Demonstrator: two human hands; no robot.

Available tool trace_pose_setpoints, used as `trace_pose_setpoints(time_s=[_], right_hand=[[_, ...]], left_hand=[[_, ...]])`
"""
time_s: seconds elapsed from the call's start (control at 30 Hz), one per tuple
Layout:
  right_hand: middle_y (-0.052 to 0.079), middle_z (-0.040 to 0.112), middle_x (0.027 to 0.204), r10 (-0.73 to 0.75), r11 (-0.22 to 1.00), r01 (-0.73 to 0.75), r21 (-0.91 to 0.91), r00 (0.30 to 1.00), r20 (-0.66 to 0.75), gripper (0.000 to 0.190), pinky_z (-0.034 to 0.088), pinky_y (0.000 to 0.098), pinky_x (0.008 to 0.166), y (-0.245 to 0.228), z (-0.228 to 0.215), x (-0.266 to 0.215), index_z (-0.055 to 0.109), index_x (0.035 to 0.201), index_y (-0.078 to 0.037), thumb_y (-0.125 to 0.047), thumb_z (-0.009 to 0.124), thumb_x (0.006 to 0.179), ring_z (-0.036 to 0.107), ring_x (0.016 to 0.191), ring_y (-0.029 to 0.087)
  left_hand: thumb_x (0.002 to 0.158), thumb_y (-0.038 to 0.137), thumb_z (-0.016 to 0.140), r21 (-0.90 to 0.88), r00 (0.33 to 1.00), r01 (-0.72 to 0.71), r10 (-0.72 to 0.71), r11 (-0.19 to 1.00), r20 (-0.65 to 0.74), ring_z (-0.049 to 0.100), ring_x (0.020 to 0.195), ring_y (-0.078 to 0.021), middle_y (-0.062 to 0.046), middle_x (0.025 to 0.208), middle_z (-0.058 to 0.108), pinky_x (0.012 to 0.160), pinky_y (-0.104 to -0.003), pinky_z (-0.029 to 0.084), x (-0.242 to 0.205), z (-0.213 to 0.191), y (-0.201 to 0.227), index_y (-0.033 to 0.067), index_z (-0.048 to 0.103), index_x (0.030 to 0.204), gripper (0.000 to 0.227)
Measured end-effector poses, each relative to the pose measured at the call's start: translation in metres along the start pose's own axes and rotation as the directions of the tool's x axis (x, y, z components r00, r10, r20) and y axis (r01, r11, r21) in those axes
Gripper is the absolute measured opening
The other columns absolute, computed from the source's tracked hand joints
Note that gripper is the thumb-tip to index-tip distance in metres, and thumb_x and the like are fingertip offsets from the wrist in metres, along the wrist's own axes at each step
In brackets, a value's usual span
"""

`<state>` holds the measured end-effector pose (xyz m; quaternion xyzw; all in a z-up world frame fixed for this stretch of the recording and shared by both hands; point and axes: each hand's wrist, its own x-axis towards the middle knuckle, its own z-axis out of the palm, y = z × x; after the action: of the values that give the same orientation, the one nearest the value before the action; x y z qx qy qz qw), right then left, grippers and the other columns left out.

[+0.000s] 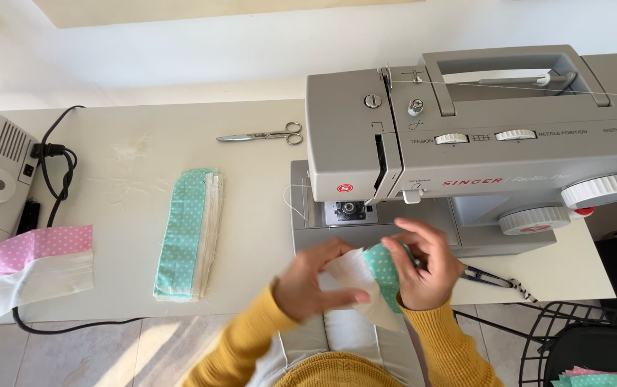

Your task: Sewing two strips of patterned fabric together using a sewing machine.

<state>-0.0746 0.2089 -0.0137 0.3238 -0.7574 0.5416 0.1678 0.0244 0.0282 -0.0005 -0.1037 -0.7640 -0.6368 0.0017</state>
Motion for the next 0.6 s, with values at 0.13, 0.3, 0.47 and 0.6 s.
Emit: trace_pose_setpoints(time_s=[0.13, 0.3, 0.47, 0.6], right_hand=[[0.008, 0.074, 0.083, -0.001, 1.0, 0.005, 0.023, 0.986, -0.167, 0.033, 0.05, 0.0191, 0.059, 0.0, -0.002, -0.004, 0.058, 0.123, -0.001, 0.001, 0.075, 0.095, 0.068, 0.067, 0.006], [0.009, 0.074, 0.084, -0.007, 1.0, 0.003, -0.022, 0.983, -0.183, 0.032, 0.047, 0.0188, 0.059, -0.007, -0.008, -0.01, 0.058, 0.122, 0.0, 0.003, 0.075, 0.095, 0.066, 0.066, 0.007], [0.01, 0.074, 0.091, 0.106, 0.992, -0.093, 0.09, 0.982, -0.156, 0.032, 0.046, 0.0177, 0.059, -0.009, -0.004, -0.025, 0.057, 0.122, 0.001, 0.003, 0.073, 0.095, 0.066, 0.071, 0.006], [0.009, 0.074, 0.088, 0.14, 0.985, -0.128, 0.115, 0.985, -0.105, 0.032, 0.046, 0.0178, 0.059, -0.013, -0.004, -0.035, 0.057, 0.123, 0.002, 0.003, 0.073, 0.094, 0.065, 0.069, 0.005]], left_hand=[[0.084, 0.013, 0.085, -0.208, 0.971, 0.005, -0.055, 0.978, -0.234, 0.066, 0.094, -0.0101, -0.007, 0.103, 0.073, 0.085, -0.028, 0.054, -0.012, 0.039, -0.012, -0.0039, 0.065, 0.122, 0.046], [0.09, 0.005, 0.075, -0.578, 0.969, 0.062, -0.189, 0.813, -0.162, 0.068, 0.109, -0.0132, -0.005, 0.118, 0.072, 0.1, -0.033, 0.055, -0.022, 0.03, -0.025, -0.0025, 0.058, 0.134, 0.047], [0.093, 0.013, 0.075, -0.595, 0.988, 0.114, -0.154, 0.796, -0.018, 0.063, 0.116, -0.0115, -0.005, 0.125, 0.067, 0.103, -0.029, 0.051, -0.02, 0.017, -0.024, 0.0006, 0.053, 0.141, 0.054], [0.089, 0.015, 0.08, -0.471, 0.997, 0.037, -0.066, 0.881, -0.043, 0.06, 0.121, -0.0096, -0.004, 0.129, 0.064, 0.105, -0.027, 0.049, -0.012, 0.02, -0.011, 0.002, 0.053, 0.138, 0.057]])
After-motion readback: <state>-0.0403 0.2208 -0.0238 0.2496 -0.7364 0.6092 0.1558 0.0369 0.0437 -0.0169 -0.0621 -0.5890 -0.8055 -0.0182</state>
